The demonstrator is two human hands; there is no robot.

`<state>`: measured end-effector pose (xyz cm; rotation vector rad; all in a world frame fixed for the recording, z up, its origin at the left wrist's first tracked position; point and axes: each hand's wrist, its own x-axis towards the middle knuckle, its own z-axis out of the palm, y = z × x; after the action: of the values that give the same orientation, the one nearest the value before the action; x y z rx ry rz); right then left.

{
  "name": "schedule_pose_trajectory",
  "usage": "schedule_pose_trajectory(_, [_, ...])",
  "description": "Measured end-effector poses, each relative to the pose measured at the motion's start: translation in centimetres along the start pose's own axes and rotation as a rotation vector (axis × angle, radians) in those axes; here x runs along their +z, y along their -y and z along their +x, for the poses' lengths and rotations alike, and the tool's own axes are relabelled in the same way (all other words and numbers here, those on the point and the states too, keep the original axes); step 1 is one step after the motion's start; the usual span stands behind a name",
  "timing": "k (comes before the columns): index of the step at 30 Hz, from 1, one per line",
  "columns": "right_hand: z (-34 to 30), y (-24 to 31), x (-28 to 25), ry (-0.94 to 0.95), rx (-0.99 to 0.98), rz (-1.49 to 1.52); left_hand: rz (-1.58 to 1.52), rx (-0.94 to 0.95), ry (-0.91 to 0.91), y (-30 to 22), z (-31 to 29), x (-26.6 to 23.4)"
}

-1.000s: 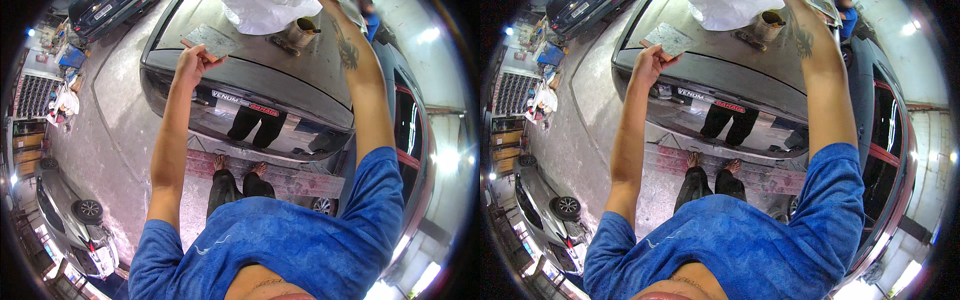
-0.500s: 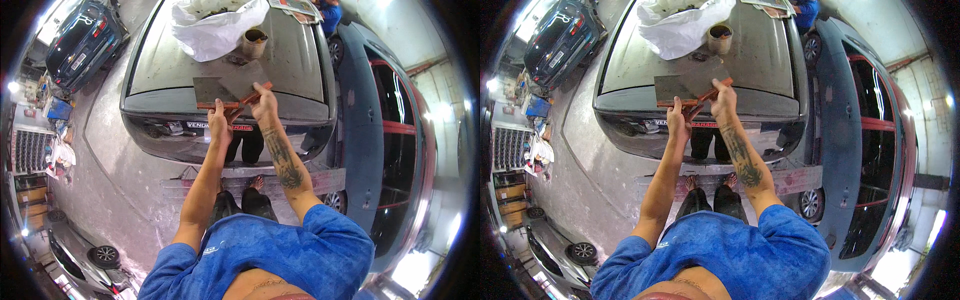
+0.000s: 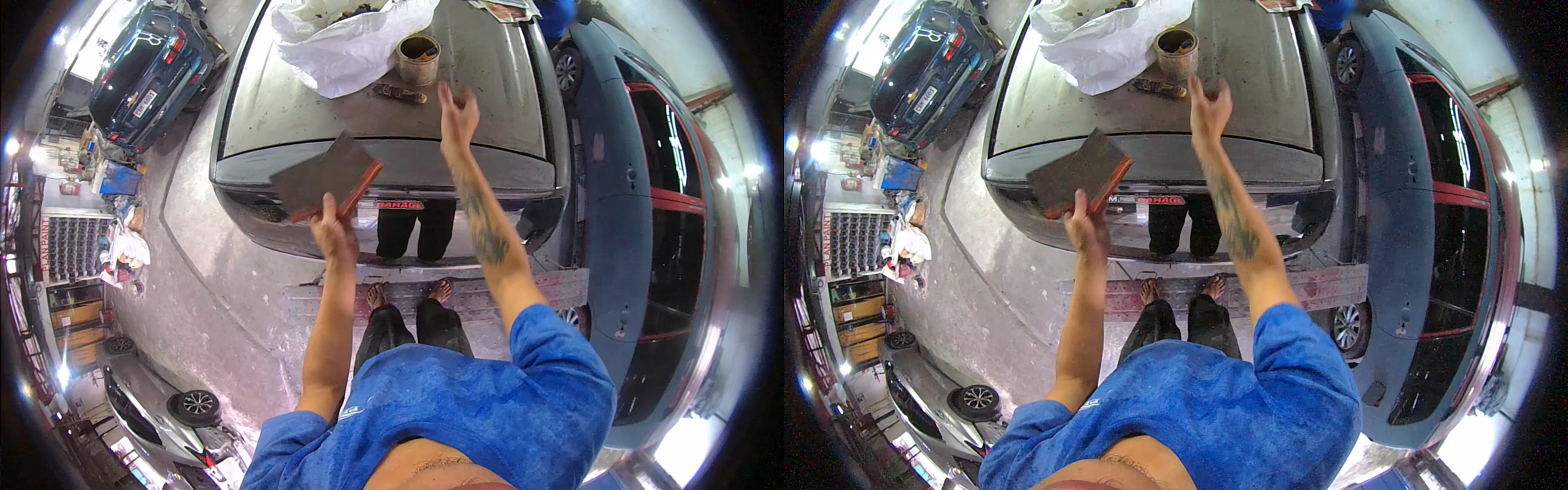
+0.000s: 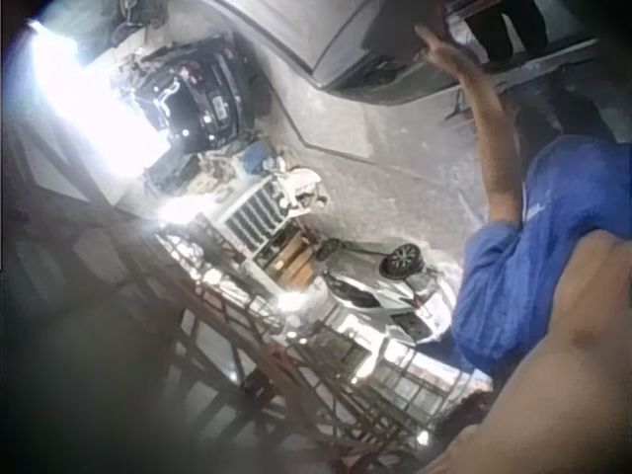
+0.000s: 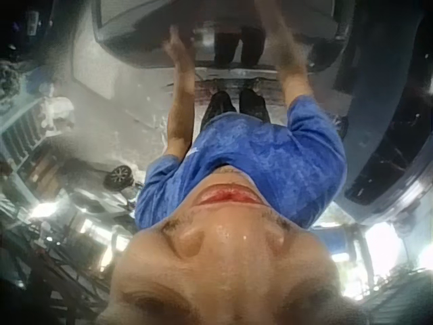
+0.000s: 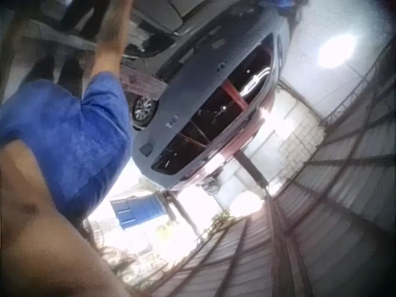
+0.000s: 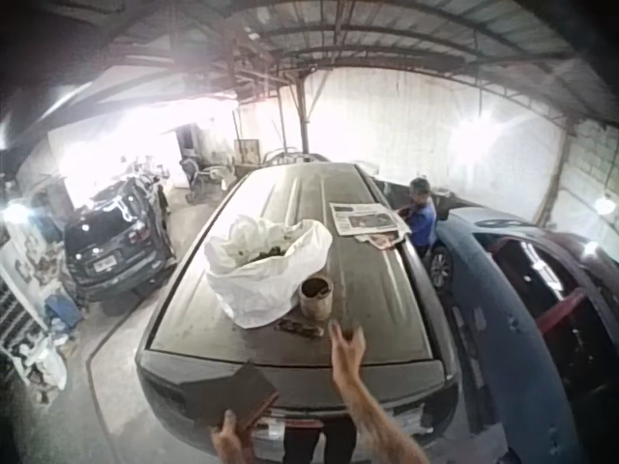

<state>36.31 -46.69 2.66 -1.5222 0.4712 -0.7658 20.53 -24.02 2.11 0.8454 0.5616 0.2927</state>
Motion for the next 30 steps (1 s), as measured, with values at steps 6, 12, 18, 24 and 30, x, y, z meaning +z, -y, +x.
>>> schedule_pose_trajectory(6, [9.8, -1.3, 6.8, 0.340, -0.233, -0.579, -0.009, -0.039, -0.090, -1.5, -3.5, -11.5])
schedule_pose_trajectory(12, [12.9, -0.2, 7.2, 0.283, -0.343, -0.592, -0.041, -0.118, -0.246, -0.8, -9.1, -17.9])
schedule_pose_trajectory(18, [15.1, 1.1, 4.8, 0.109, -0.520, -0.432, -0.075, -0.121, -0.253, -0.2, -9.9, -20.0])
schedule_pose_trajectory(24, [15.4, -0.3, 0.7, 0.000, -0.260, -0.123, -0.058, -0.156, -0.200, -0.5, -9.5, -18.4])
schedule_pose_trajectory(30, [13.0, -1.8, -7.1, 0.051, 0.099, 0.518, -0.076, -0.225, -0.106, -0.1, -9.4, -18.9])
